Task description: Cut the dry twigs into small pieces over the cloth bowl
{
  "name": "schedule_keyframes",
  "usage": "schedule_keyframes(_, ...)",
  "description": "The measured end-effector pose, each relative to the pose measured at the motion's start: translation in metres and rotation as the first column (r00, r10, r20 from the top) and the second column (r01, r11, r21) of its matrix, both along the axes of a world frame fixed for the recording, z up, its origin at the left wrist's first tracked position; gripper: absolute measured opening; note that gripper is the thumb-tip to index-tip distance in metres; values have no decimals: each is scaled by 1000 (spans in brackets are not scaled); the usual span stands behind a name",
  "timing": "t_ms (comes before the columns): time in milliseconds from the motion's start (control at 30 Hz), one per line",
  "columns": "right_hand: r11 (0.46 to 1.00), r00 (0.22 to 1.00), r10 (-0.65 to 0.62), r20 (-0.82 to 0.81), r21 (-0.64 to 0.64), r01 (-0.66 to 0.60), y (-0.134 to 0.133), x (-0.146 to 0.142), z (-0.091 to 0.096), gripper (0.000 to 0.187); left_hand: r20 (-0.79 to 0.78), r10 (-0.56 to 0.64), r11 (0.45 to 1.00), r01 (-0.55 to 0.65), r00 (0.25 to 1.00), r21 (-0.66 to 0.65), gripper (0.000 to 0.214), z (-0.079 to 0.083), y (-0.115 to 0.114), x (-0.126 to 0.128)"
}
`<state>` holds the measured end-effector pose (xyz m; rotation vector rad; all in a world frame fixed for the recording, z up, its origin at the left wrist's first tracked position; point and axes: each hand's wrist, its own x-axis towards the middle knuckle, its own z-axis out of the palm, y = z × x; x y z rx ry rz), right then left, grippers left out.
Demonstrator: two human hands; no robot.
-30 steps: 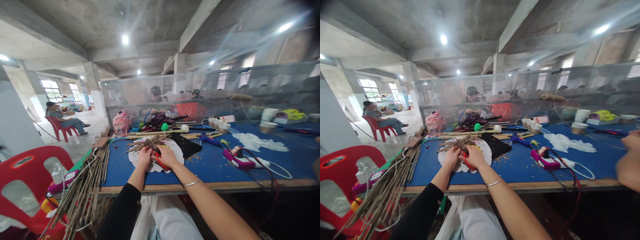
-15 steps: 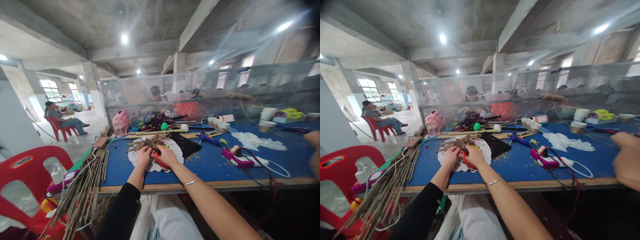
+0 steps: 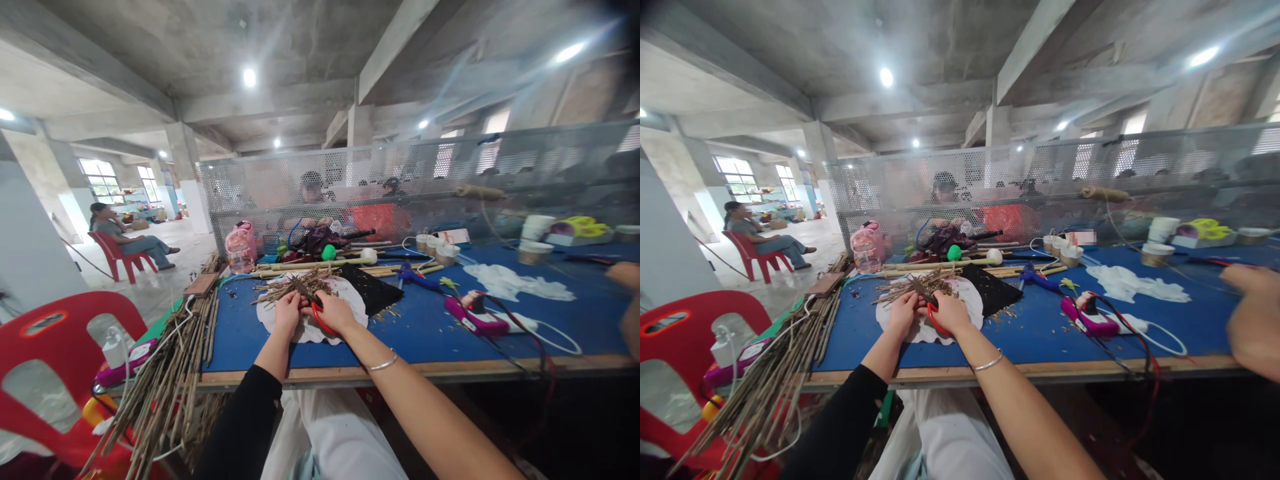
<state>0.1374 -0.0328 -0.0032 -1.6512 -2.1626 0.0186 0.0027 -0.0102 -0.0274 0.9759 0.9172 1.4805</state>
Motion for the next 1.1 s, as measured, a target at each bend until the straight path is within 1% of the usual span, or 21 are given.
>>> schedule_keyframes(100, 999, 998, 46, -44, 20, -45, 0, -1, 0, 57, -30, 16, 999, -15, 999, 30, 20, -2, 1, -1)
schedule_keyframes(233, 993, 991, 114, -63, 51, -111, 0, -1, 0, 55, -32, -15, 999, 16, 999, 28, 21, -4, 3, -1)
schedule_keyframes(400, 997, 996, 76, -55, 6, -75, -2, -2, 2, 50, -31, -46, 999, 47, 998, 11, 25, -3, 2, 0)
schedule_keyframes(467, 998, 996, 64, -62, 14, -64, -2, -2, 3, 50, -19, -50, 999, 50, 999, 7, 27, -2, 1, 0)
schedule_keyframes(567, 997, 994, 68, -88, 28, -66, -2, -1, 2, 50, -2, -41, 999, 41, 999, 12, 28, 0, 0, 0)
schedule_keyframes(700, 998, 992, 67, -103, 6, -67, -1, 0, 0, 50, -9, -26, 1000, 26, 1000, 4, 26, 0, 1, 0)
schedule_keyframes(900, 987, 984, 137, -110, 101, -126, 2, -1, -2, 52, -109, 14, 999, -10, 994, 37, 17, -4, 2, 0)
schedule_keyframes(1100, 989, 993, 97, -68, 120, -89, 3, -1, -2, 64, -118, 28, 998, -21, 993, 60, 14, -3, 1, 1)
